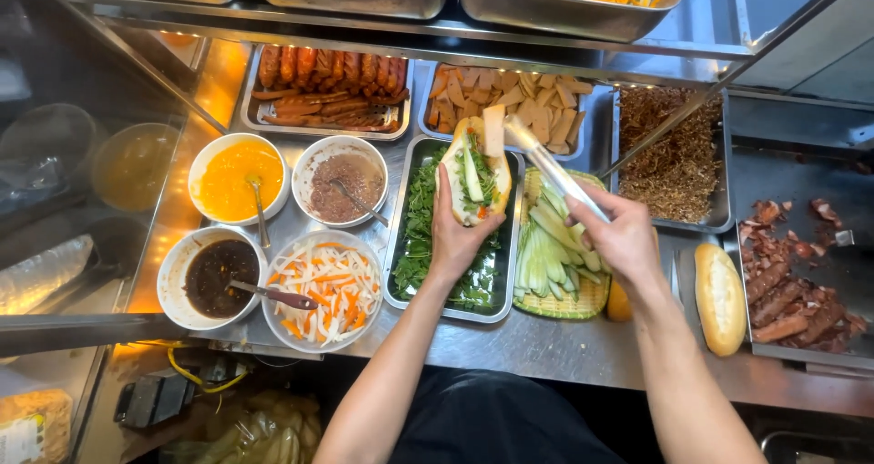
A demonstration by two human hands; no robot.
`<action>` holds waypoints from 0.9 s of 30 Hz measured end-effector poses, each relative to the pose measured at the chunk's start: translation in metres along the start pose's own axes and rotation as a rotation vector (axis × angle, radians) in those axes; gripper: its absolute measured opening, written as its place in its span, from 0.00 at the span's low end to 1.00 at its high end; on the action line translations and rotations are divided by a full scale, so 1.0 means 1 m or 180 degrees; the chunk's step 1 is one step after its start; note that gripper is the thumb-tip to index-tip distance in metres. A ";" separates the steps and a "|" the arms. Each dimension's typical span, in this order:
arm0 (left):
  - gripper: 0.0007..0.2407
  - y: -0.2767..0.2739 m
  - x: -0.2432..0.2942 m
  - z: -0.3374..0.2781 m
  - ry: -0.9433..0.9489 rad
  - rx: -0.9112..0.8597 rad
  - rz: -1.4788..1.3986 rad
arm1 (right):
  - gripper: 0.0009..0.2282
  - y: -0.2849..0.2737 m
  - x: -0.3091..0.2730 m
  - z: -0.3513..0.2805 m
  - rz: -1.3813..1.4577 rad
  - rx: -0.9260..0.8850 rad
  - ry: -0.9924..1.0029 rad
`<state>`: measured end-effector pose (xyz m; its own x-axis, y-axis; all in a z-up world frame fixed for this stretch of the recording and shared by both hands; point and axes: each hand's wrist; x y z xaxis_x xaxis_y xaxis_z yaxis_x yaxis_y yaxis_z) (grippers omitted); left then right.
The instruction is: Preparing a sandwich by cutting bread and adding various meat and vegetable fillings
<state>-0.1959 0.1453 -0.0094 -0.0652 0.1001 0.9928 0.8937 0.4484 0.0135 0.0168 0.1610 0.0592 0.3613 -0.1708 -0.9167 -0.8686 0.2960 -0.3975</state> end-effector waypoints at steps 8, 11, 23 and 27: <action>0.53 -0.019 0.010 0.002 -0.0047 0.0227 -0.0032 | 0.18 0.059 0.002 0.055 -0.0938 0.0162 -0.0596; 0.53 -0.026 0.006 -0.001 -0.0053 0.0284 -0.0004 | 0.22 0.099 0.052 0.138 -0.1942 0.0388 -0.0332; 0.51 -0.044 0.006 0.004 -0.0002 0.0403 0.0041 | 0.17 0.126 0.029 0.146 -0.2790 -0.0092 -0.0903; 0.51 -0.044 0.003 0.008 -0.0002 0.0393 -0.0018 | 0.17 0.096 0.026 0.119 -0.2299 -0.0106 -0.0598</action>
<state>-0.2386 0.1330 -0.0076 -0.0705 0.0976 0.9927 0.8318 0.5550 0.0045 -0.0169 0.2973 -0.0074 0.8951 -0.1475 -0.4208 -0.4020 0.1417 -0.9046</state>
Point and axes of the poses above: each hand's wrist, its own z-axis towards the middle knuckle, its own y-axis out of the palm, x = y × z, and after that the axes turned 14 degrees about x, right-handed
